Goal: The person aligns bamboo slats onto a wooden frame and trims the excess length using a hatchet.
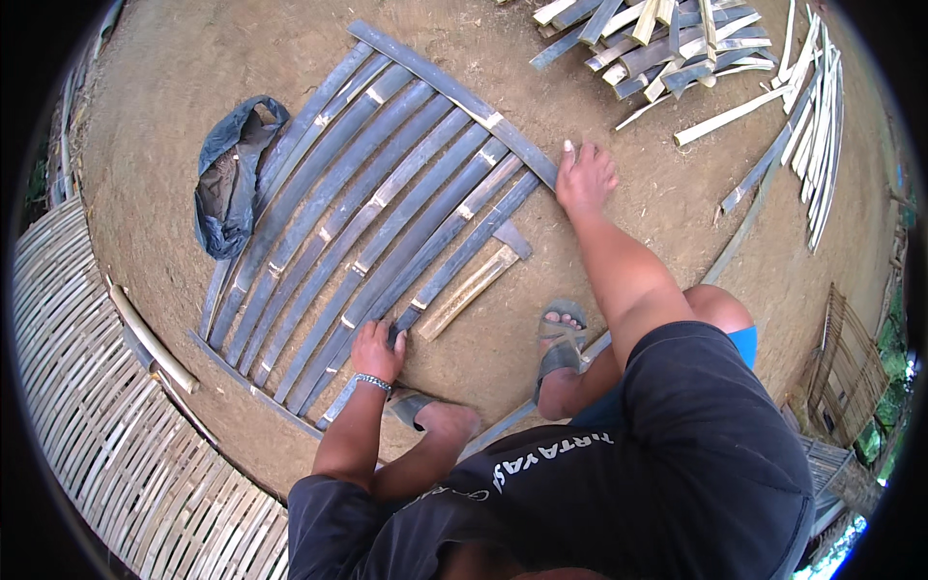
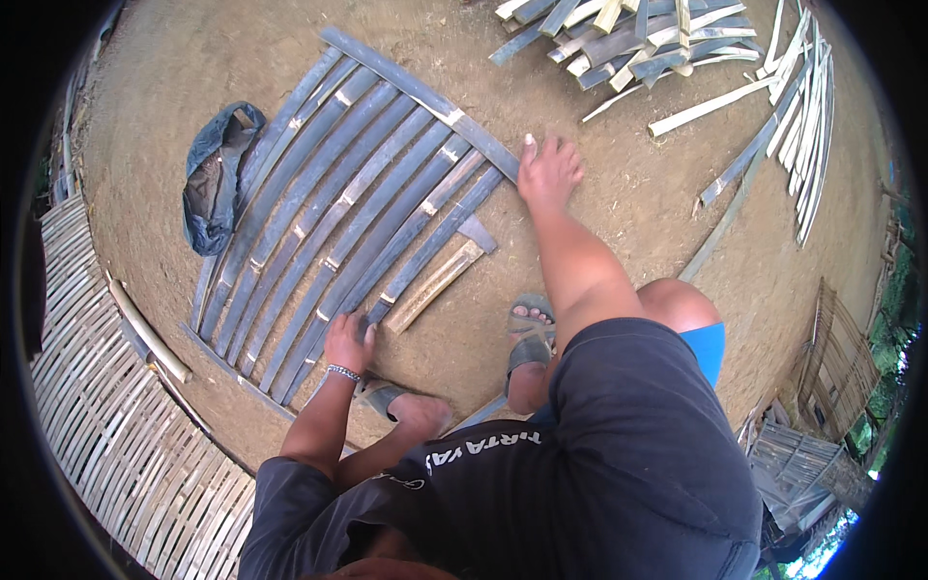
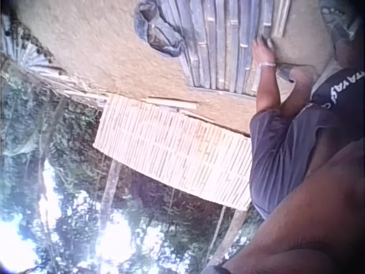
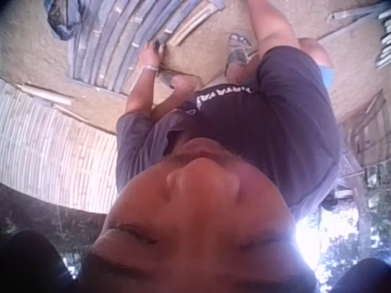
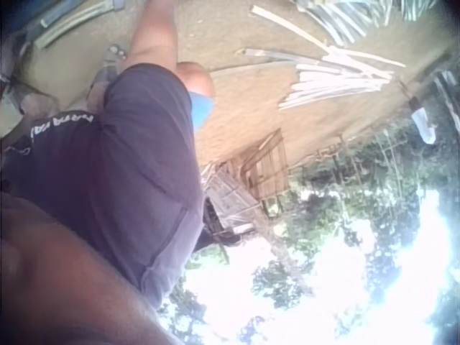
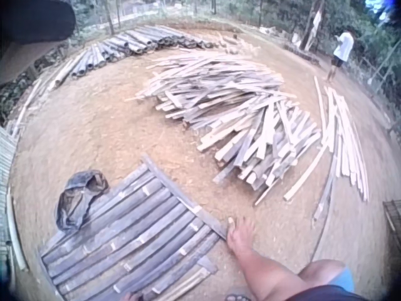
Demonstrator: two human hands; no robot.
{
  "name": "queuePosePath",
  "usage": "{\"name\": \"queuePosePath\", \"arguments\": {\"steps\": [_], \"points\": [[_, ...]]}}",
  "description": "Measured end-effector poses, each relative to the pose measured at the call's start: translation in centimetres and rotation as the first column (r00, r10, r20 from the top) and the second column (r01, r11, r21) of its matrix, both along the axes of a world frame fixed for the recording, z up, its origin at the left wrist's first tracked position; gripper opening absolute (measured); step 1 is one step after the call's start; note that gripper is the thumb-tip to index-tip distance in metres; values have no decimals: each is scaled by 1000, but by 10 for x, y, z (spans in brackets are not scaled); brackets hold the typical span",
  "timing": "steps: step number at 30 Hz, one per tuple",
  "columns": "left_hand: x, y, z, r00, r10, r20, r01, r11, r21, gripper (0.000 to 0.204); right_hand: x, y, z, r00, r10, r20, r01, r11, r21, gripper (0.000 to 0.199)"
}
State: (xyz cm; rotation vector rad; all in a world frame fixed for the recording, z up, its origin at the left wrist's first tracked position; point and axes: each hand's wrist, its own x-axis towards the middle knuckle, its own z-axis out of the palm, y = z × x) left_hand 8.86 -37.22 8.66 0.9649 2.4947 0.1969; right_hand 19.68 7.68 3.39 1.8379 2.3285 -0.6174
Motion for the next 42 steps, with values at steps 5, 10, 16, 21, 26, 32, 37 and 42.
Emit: {"name": "queuePosePath", "arguments": {"steps": [5,10,16,21,26,32,37,42], "points": [[-10,13,-7,1000,19,-24,-15,987,159,30,-4,5,-18,997,-32,67,28,998,58,63],[-32,72,-8,1000,5,-31,3,960,281,28,-3,5,-28,995,-28,93,23,998,54,62],[-53,145,-18,999,-33,0,31,954,297,48,-5,1,-32,995,-16,94,8,996,85,60],[-57,202,-14,996,-70,-63,74,995,68,94,1,2,-42,997,-21,73,12,992,122,60],[-46,234,-11,993,-108,38,113,977,-180,111,2,2,-46,995,-12,96,0,992,130,62],[-40,247,-15,994,-66,91,96,920,-379,119,1,2,-46,998,1,61,-8,992,123,62],[-46,259,-2,983,-64,173,144,852,-504,120,1,1,-46,999,6,41,-11,991,136,63],[-62,270,15,965,-64,255,187,850,-492,114,1,2,-44,997,-17,80,8,993,117,63]]}}
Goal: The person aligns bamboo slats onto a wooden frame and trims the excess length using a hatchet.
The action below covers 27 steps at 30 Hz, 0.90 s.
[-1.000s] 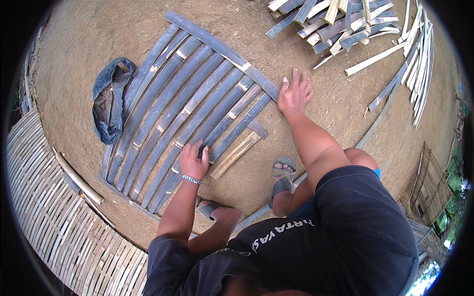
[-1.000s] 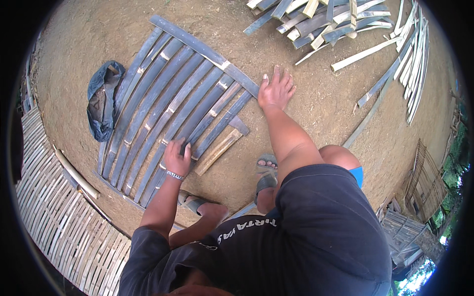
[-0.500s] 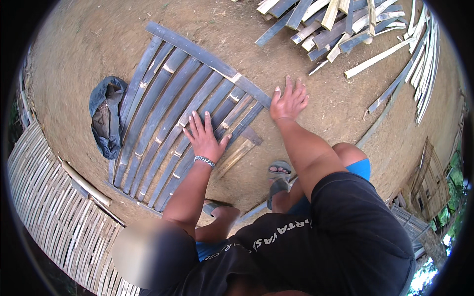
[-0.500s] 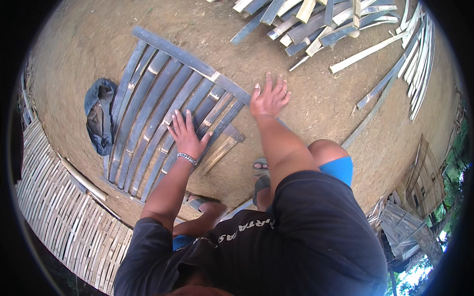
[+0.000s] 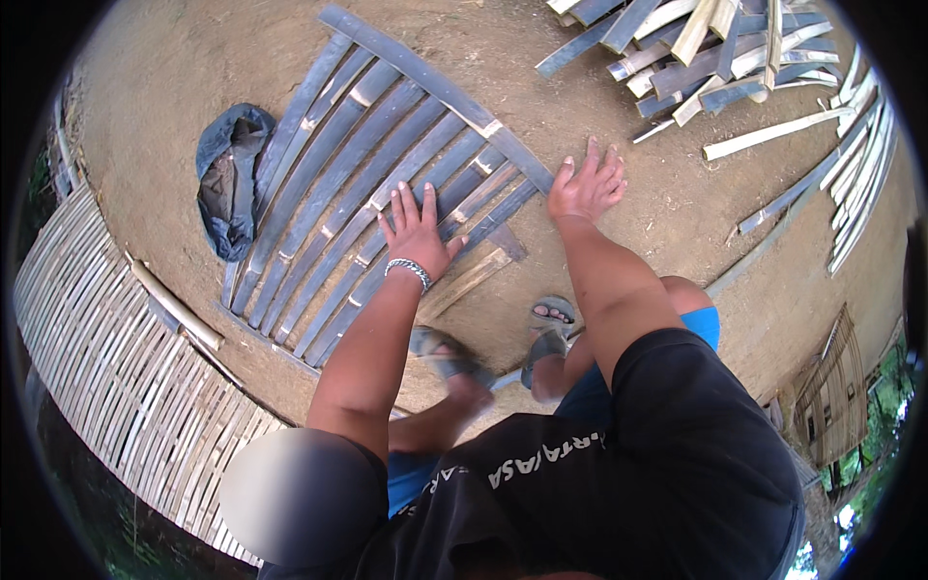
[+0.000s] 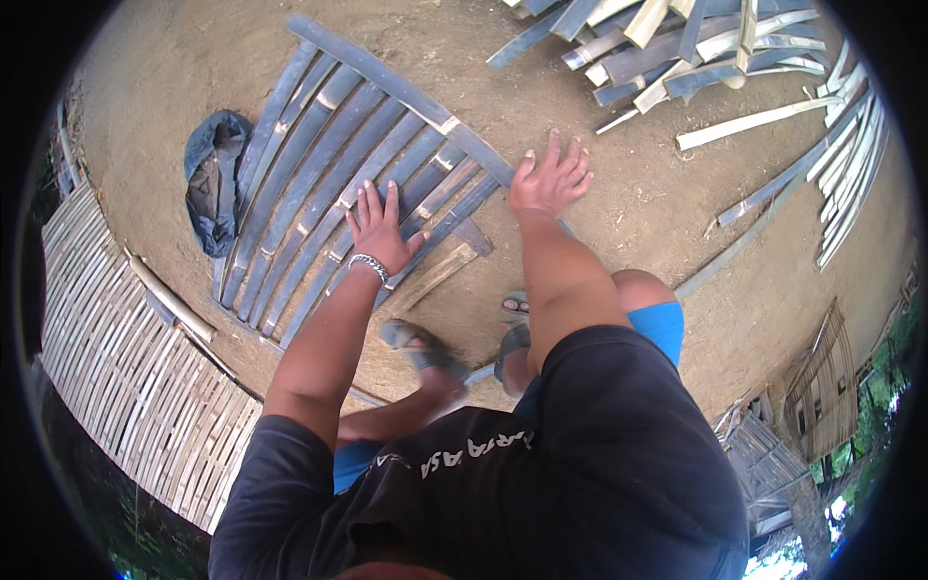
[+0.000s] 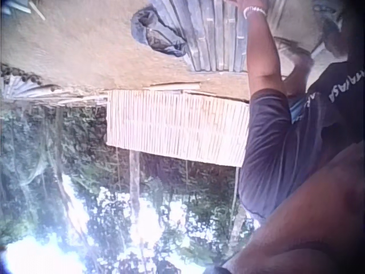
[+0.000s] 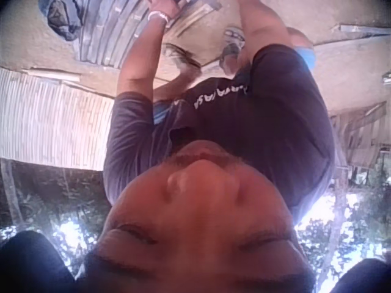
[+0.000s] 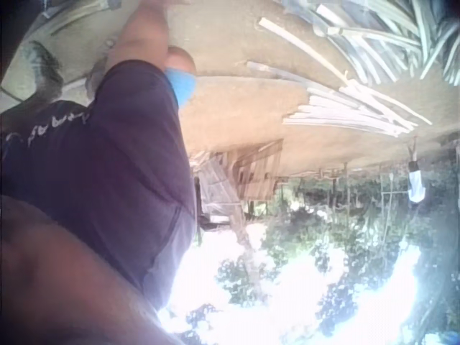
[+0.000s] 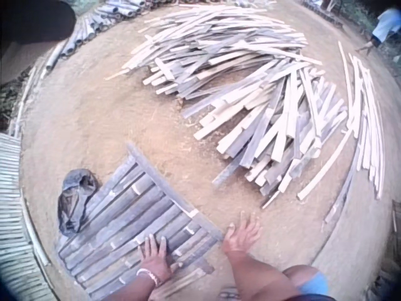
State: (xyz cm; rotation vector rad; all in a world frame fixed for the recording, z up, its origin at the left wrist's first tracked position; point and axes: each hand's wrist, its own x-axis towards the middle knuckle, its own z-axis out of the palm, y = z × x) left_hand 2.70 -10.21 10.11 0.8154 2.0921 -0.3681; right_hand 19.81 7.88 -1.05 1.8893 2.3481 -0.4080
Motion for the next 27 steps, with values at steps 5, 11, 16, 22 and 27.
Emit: {"name": "queuePosePath", "arguments": {"steps": [5,11,16,22,27], "points": [[8,-31,-12,993,94,-69,-73,961,267,103,-3,-3,0,999,26,-19,-25,999,36,64],[65,-93,-23,994,-64,88,11,864,503,63,-1,-1,-1,1000,19,17,-20,999,36,64],[109,-116,-36,985,-86,148,22,922,387,59,0,-1,-7,999,35,5,-36,995,94,63],[121,-115,-17,902,99,420,-281,873,398,63,4,-2,-9,998,44,47,-48,994,96,64],[120,-132,-39,919,-35,393,-154,885,439,63,2,-1,-6,999,38,38,-42,992,118,62]]}}
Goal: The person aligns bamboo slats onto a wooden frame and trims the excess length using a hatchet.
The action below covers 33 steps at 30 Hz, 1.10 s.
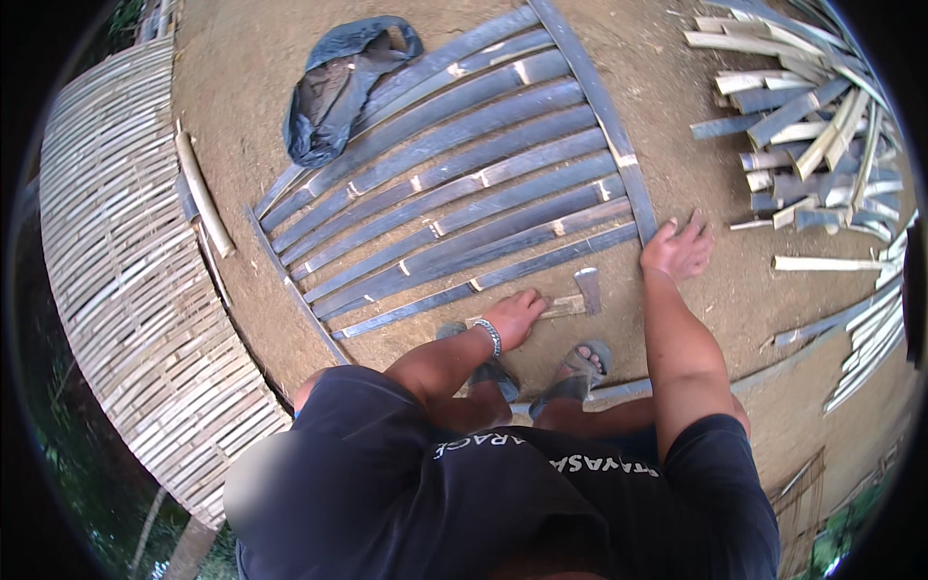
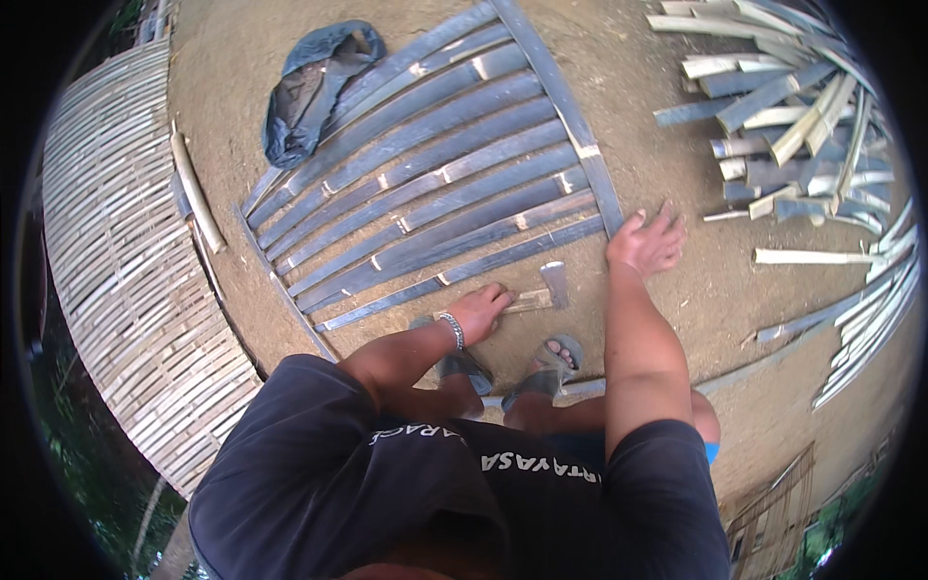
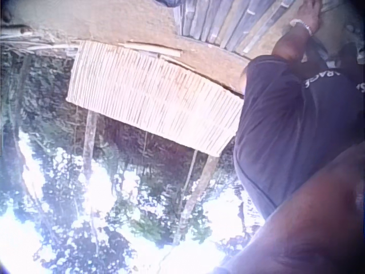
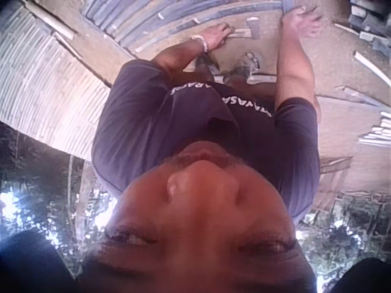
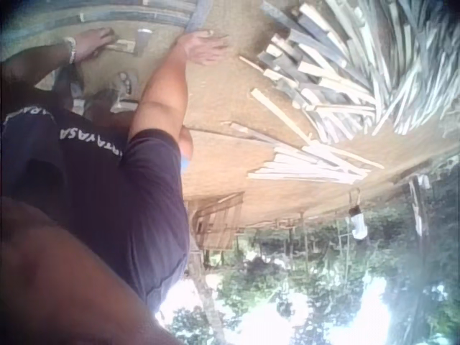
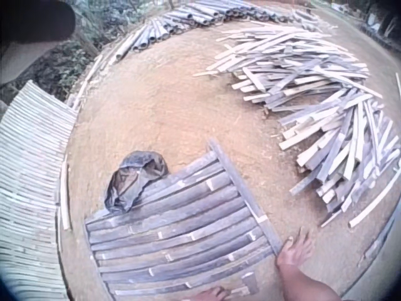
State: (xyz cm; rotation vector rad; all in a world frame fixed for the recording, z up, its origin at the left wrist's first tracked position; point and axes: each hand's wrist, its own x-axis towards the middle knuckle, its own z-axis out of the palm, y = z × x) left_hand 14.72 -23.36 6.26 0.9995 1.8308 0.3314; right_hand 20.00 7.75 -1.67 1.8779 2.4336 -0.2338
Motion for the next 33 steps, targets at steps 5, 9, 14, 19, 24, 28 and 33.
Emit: {"name": "queuePosePath", "arguments": {"steps": [5,9,14,19,24,28,33], "points": [[-16,2,4,991,54,-119,-38,991,132,53,0,-1,3,1000,21,-14,-21,1000,-8,62],[-88,15,5,866,388,-316,-216,860,462,38,1,-1,1,999,34,-20,-34,999,10,62],[-259,21,16,394,767,-507,-285,626,726,23,5,3,-6,999,38,-7,-38,998,58,62],[-415,-30,9,-2,816,-578,-637,444,630,20,3,-1,-8,999,39,-4,-39,998,57,62],[-479,-47,-5,136,686,-714,-834,469,292,23,5,0,-8,999,43,-12,-42,997,66,63],[-492,-35,-18,224,598,-770,-837,522,162,25,6,2,-8,998,63,7,-63,995,78,65],[-494,-30,-33,188,590,-785,-874,465,140,28,9,2,-10,994,108,19,-110,990,91,67]]}}
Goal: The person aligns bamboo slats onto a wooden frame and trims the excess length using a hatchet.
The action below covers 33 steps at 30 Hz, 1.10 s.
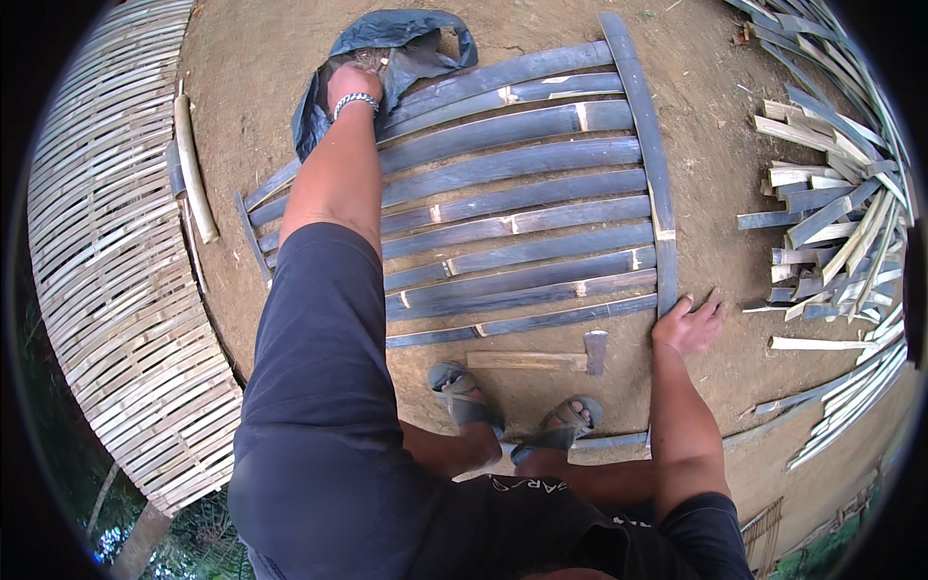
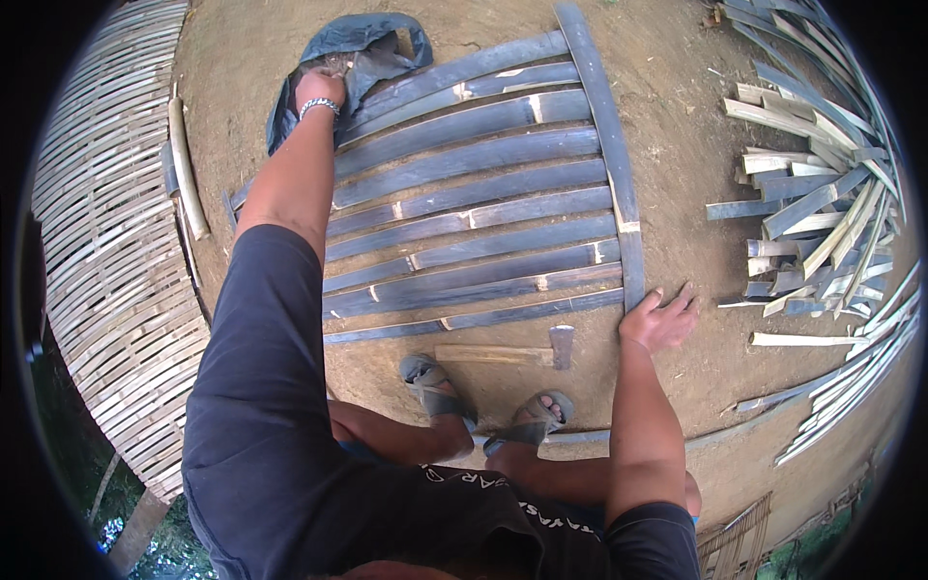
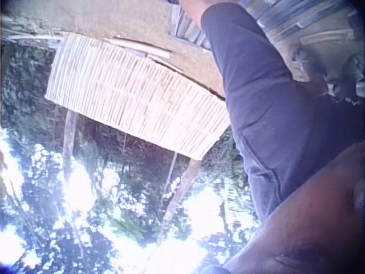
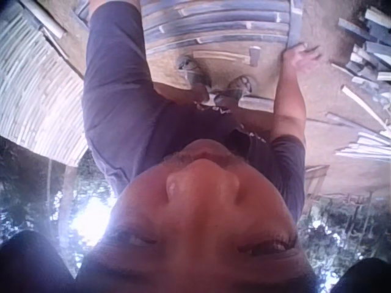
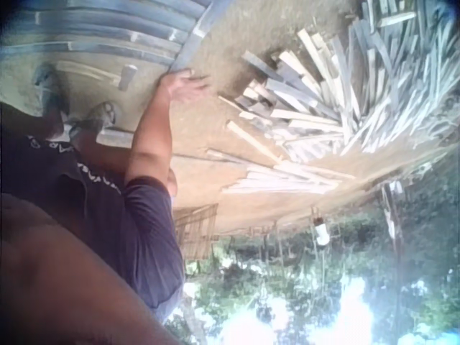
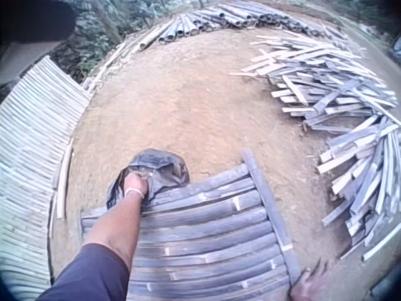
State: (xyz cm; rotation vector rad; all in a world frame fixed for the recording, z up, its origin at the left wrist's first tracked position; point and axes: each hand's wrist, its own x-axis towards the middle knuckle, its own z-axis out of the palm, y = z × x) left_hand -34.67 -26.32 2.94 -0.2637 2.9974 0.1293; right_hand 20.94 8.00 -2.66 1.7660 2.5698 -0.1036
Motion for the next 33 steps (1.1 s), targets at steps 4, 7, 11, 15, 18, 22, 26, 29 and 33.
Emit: {"name": "queuePosePath", "arguments": {"steps": [4,7,11,15,18,22,26,29,33], "points": [[-9,-3,-16,1000,24,-20,-24,1000,11,28,-6,-5,7,999,-31,9,31,999,-18,67],[-55,-56,-42,973,-226,-42,212,951,-225,39,-6,-7,-2,999,-36,-10,35,998,-52,67],[-27,-30,-37,973,-180,-145,152,971,-184,41,-11,-3,9,995,-89,41,92,991,-94,68],[31,17,-11,774,4,-633,193,951,242,27,-9,2,4,997,-73,35,76,993,-92,65],[110,89,5,794,-102,-600,466,737,490,22,-8,2,11,995,-95,16,96,986,-138,64],[229,184,4,808,-399,-434,584,435,685,11,-9,1,17,992,-124,-33,116,978,-173,64],[327,261,11,671,-651,-353,570,150,808,15,-10,-2,17,989,-138,-61,125,975,-183,63],[350,285,2,408,-801,-439,719,-15,695,18,-11,-3,20,986,-145,-80,126,970,-207,62],[352,305,-9,232,-887,-399,808,-52,587,17,-11,1,25,982,-160,-97,133,961,-242,60]]}}
